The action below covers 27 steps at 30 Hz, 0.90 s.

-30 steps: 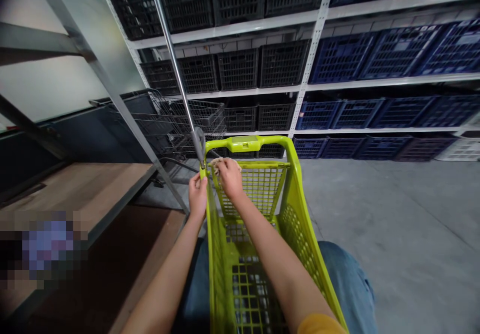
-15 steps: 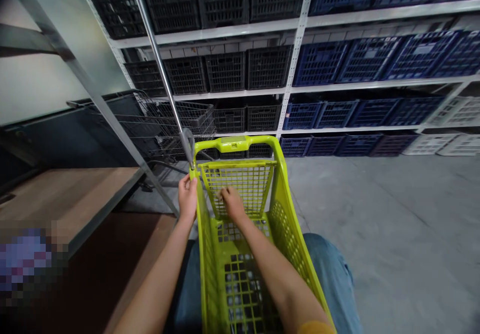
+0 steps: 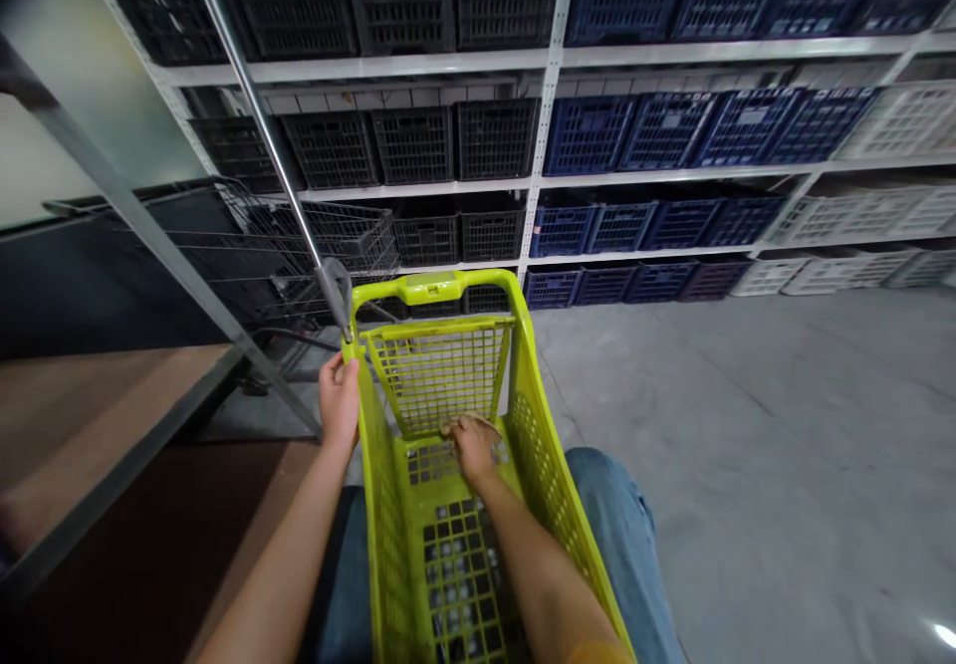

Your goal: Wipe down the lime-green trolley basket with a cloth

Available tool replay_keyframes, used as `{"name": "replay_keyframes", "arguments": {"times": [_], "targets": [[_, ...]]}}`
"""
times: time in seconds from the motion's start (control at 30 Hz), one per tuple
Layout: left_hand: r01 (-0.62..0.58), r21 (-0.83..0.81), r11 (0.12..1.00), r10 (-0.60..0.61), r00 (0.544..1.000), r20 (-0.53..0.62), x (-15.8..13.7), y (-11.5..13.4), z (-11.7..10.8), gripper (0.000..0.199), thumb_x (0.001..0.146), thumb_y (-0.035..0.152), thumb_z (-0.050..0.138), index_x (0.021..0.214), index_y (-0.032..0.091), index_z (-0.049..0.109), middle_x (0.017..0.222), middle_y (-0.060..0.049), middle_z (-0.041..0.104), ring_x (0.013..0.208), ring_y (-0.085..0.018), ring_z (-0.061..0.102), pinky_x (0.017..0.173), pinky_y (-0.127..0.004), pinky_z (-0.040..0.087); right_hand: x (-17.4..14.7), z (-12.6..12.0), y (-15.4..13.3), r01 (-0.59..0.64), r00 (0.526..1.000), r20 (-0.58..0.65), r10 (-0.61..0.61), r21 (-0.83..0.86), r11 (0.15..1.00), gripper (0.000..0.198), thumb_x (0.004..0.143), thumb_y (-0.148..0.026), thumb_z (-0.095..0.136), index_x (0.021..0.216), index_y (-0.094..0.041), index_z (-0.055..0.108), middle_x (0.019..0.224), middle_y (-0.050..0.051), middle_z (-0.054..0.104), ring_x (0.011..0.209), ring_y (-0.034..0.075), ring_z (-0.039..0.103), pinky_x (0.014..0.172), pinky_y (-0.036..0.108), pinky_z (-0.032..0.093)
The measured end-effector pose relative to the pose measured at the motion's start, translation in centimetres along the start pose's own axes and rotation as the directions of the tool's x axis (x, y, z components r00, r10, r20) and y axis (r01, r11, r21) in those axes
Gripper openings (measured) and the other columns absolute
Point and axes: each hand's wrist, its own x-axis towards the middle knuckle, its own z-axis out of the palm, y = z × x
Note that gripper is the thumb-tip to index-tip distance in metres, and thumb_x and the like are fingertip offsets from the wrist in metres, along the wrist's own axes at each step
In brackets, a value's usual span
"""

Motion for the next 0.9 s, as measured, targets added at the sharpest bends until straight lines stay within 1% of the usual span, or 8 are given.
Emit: {"name": "replay_keyframes", "arguments": {"times": [0.07,0.17,0.33,0.4,0.5,0.63,0.77,0.9], "targets": [[-0.006,0.026,1.000,0.006,1.000,-0.007,0.0,0.1,0.0,0.029,0.088,0.032,0.065,0.112,0.020,0.056,0.123,-0.012,0.070,0.115,-0.020,0.066,0.101,-0.034,0.050,-0.7,0.0,0.7,-0.062,0.997,-0.048,0.064,0.050,0.997,0.022,0.087,-0.012,0.050,0.083,-0.021,0.069,0.093,0.007,0.062,0.092,0.020,0.054,0.084,0.030,0.041],[-0.018,0.065,0.998,0.019,1.000,-0.011,0.0,-0.1,-0.1,0.029,0.088,0.031,0.065,0.113,0.019,0.056,0.122,-0.013,0.070,0.116,-0.020,0.066,0.101,-0.034,0.050,2.5,-2.8,0.0,-0.129,0.942,-0.283,0.180,0.189,0.973,0.024,0.086,-0.012,0.045,0.083,-0.019,0.068,0.091,0.007,0.059,0.089,0.020,0.054,0.083,0.032,0.044],[-0.021,0.088,0.996,0.022,1.000,-0.007,0.2,-0.4,-0.2,0.033,0.087,0.036,0.065,0.114,0.019,0.057,0.122,-0.012,0.070,0.115,-0.021,0.066,0.102,-0.037,0.050,11.0,-11.0,-3.2,0.039,0.639,-0.715,0.283,0.398,0.917,0.022,0.084,-0.011,0.043,0.081,-0.018,0.063,0.099,0.007,0.052,0.098,0.018,0.054,0.097,0.036,0.044],[-0.020,0.092,0.996,0.021,1.000,-0.009,0.2,-0.5,-0.3,0.034,0.086,0.037,0.066,0.114,0.019,0.057,0.123,-0.012,0.069,0.116,-0.022,0.066,0.102,-0.037,0.050,12.7,-13.2,-3.7,0.083,0.565,-0.774,0.285,0.397,0.914,0.019,0.086,-0.013,0.045,0.084,-0.018,0.063,0.101,0.007,0.050,0.097,0.017,0.053,0.100,0.038,0.043],[-0.019,0.071,0.997,0.020,1.000,-0.010,0.3,-0.6,-0.1,0.033,0.087,0.035,0.065,0.114,0.019,0.057,0.123,-0.012,0.069,0.116,-0.021,0.066,0.102,-0.036,0.050,12.8,-13.6,-3.1,0.095,0.569,-0.778,0.264,0.381,0.920,0.017,0.086,-0.015,0.046,0.085,-0.018,0.062,0.101,0.007,0.050,0.100,0.018,0.052,0.101,0.041,0.043],[-0.024,0.077,0.997,0.024,1.000,0.000,0.2,-0.4,0.0,0.034,0.088,0.035,0.064,0.116,0.018,0.057,0.124,-0.014,0.069,0.116,-0.021,0.066,0.103,-0.037,0.049,11.2,-11.0,-1.8,0.039,0.615,-0.743,0.265,0.365,0.930,0.017,0.082,-0.014,0.045,0.083,-0.017,0.062,0.102,0.009,0.049,0.103,0.021,0.051,0.100,0.043,0.043],[-0.025,0.083,0.996,0.022,0.999,0.033,-0.5,0.2,-0.5,0.040,0.088,0.038,0.064,0.123,0.018,0.058,0.131,-0.014,0.066,0.122,-0.023,0.062,0.107,-0.038,0.048,10.8,-9.9,-2.2,-0.052,0.566,-0.767,0.303,0.333,0.941,0.017,0.083,-0.017,0.049,0.089,-0.018,0.065,0.114,0.011,0.044,0.114,0.024,0.045,0.105,0.048,0.038],[0.038,0.031,0.999,-0.043,0.981,0.188,-1.7,0.7,-1.8,0.049,0.089,0.038,0.064,0.135,0.026,0.055,0.144,-0.006,0.057,0.133,-0.023,0.053,0.113,-0.037,0.042,10.8,-10.3,-3.2,-0.131,0.561,-0.751,0.348,0.335,0.933,0.014,0.083,-0.022,0.056,0.092,-0.019,0.066,0.118,0.012,0.044,0.117,0.026,0.044,0.107,0.050,0.035]]}}
